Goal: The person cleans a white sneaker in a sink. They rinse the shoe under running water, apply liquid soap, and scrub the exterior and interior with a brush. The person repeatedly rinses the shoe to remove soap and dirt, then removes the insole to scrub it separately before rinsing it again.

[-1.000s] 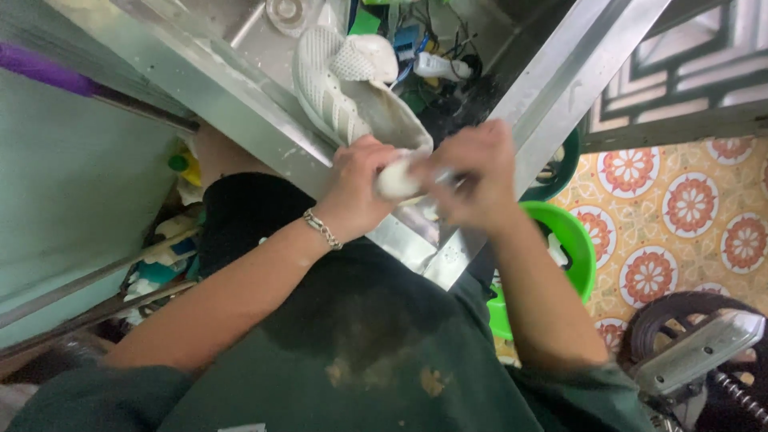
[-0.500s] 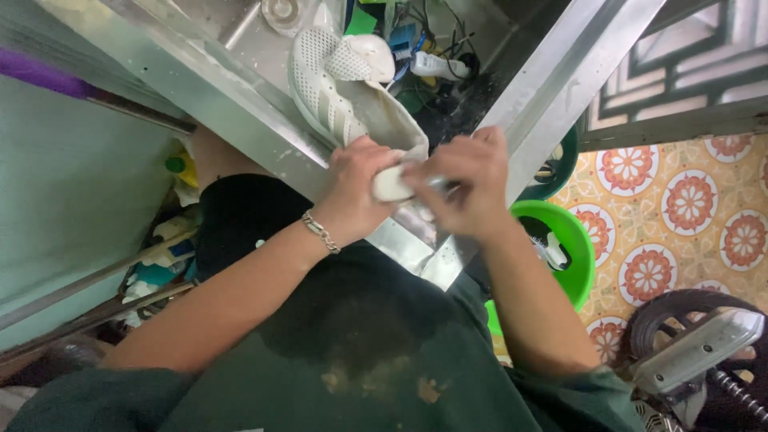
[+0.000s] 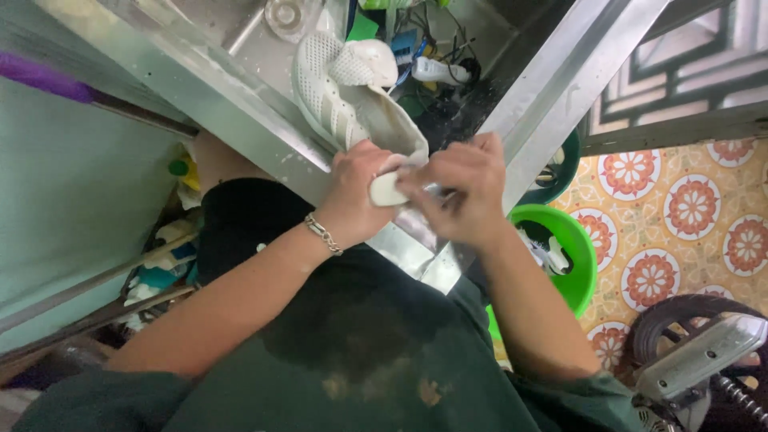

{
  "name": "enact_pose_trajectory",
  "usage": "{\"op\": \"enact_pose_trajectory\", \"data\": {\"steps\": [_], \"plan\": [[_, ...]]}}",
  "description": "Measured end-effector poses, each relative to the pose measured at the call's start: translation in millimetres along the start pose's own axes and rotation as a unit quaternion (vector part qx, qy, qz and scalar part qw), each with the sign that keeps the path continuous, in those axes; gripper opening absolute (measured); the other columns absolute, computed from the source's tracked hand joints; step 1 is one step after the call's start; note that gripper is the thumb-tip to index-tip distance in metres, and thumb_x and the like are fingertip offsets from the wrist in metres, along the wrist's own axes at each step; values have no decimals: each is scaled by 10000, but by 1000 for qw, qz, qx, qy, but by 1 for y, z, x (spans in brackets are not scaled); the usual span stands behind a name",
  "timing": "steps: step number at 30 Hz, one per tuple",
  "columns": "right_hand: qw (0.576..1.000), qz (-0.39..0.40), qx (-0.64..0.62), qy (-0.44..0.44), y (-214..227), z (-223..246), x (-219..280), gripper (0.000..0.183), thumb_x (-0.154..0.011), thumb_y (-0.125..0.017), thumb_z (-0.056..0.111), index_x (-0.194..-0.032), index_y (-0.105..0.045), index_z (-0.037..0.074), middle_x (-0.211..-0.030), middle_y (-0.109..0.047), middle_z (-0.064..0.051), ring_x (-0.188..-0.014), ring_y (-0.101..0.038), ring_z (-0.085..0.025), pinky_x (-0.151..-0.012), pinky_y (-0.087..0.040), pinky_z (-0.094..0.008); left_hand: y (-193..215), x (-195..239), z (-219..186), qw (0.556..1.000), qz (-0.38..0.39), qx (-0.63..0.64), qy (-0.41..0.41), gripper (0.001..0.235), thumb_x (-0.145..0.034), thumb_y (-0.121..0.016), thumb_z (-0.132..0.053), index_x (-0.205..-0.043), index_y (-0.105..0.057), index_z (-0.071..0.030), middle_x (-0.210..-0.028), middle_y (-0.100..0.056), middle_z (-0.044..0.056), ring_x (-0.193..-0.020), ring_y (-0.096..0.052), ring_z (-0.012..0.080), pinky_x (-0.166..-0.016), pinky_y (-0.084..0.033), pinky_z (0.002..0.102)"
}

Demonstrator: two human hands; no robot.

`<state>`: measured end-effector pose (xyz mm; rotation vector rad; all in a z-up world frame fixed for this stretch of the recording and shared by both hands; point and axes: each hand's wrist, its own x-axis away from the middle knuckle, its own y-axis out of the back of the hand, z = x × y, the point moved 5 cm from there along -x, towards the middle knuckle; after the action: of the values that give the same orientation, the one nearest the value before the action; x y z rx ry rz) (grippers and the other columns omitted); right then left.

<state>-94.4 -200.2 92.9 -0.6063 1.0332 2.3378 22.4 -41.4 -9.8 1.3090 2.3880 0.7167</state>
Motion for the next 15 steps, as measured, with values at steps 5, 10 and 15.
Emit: {"op": "enact_pose_trajectory", "data": {"steps": [5, 10, 15], "plan": [[998, -9, -56, -32, 10, -51, 15, 246, -1073, -881, 264, -887, -872, 104, -590, -679, -12, -465, -565, -238, -628, -437, -395, -2, -6, 7, 1000, 0, -22, -5, 386, -952, -1034, -549, -1045, -850, -222, -940, -813, -57, -1134, -801, 270, -988, -503, 513], [998, 35, 22, -40, 13, -26, 16, 285, -1139, -928, 354, -936, -889, 157, -629, -656, -3, -550, -639, -289, -762, -445, -435, 7, 0, -4, 1000, 9, 10, -13, 321, -931, -1022, -392, -1125, -871, -185, -990, -844, -19, -1175, -801, 306, -1004, -509, 518], [993, -16, -111, -22, 2, -6, -5, 248, -1097, -888, 285, -919, -893, 112, -593, -646, -8, -435, -535, -177, -555, -417, -339, 8, -5, -14, 1000, 13, 9, 6, 293, -941, -1017, -416, -1053, -868, -191, -961, -844, -53, -1142, -797, 256, -1003, -503, 473]]}}
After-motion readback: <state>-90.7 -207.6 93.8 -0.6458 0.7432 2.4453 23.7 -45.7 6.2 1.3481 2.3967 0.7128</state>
